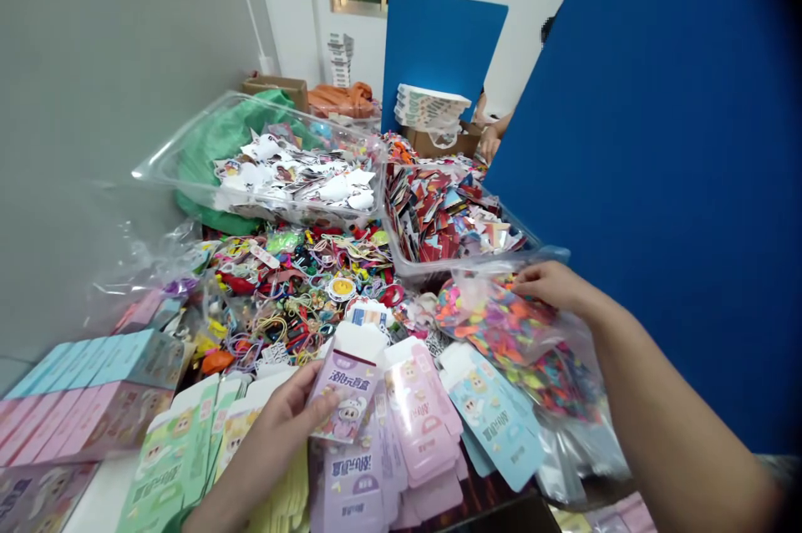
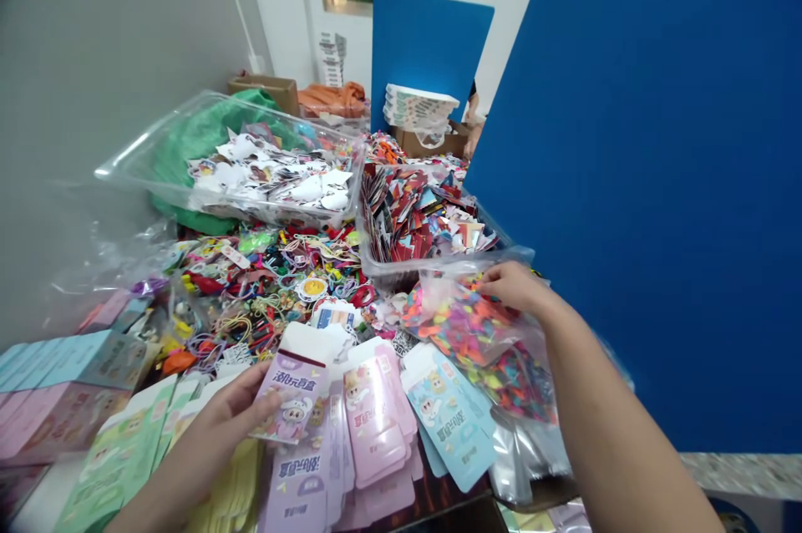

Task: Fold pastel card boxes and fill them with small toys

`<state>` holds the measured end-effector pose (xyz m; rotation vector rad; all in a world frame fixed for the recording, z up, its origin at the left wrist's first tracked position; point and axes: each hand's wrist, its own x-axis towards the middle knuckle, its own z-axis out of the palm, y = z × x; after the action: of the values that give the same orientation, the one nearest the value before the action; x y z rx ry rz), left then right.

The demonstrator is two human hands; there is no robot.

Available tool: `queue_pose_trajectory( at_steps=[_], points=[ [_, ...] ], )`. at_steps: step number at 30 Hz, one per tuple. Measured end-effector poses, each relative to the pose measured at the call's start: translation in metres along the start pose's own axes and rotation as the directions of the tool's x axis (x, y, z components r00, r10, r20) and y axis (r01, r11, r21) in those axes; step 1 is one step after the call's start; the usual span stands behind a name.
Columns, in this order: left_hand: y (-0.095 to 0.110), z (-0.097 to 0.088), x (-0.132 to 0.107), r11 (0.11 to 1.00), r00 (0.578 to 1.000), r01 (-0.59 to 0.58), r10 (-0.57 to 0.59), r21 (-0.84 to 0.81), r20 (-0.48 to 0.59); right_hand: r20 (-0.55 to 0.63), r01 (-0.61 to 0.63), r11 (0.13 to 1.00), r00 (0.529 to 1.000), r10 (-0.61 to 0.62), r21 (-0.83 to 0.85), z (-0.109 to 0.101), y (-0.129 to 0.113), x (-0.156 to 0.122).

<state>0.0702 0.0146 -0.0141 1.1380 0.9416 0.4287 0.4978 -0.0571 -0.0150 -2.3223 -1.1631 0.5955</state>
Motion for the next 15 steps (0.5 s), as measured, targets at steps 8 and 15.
queue_pose_trajectory(
  at_steps=[8,15],
  points=[
    [0.005,0.000,-0.001,1.000,1.000,0.004,-0.004,0.003,-0.024,0.058,-0.092,0.892,0.996,0.074,0.442,-0.030,0.008,-0.006],
    [0.004,-0.002,-0.005,1.000,1.000,-0.012,0.012,0.014,-0.020,0.032,-0.131,0.821,0.990,0.136,0.556,-0.029,0.022,0.003]
  ],
)
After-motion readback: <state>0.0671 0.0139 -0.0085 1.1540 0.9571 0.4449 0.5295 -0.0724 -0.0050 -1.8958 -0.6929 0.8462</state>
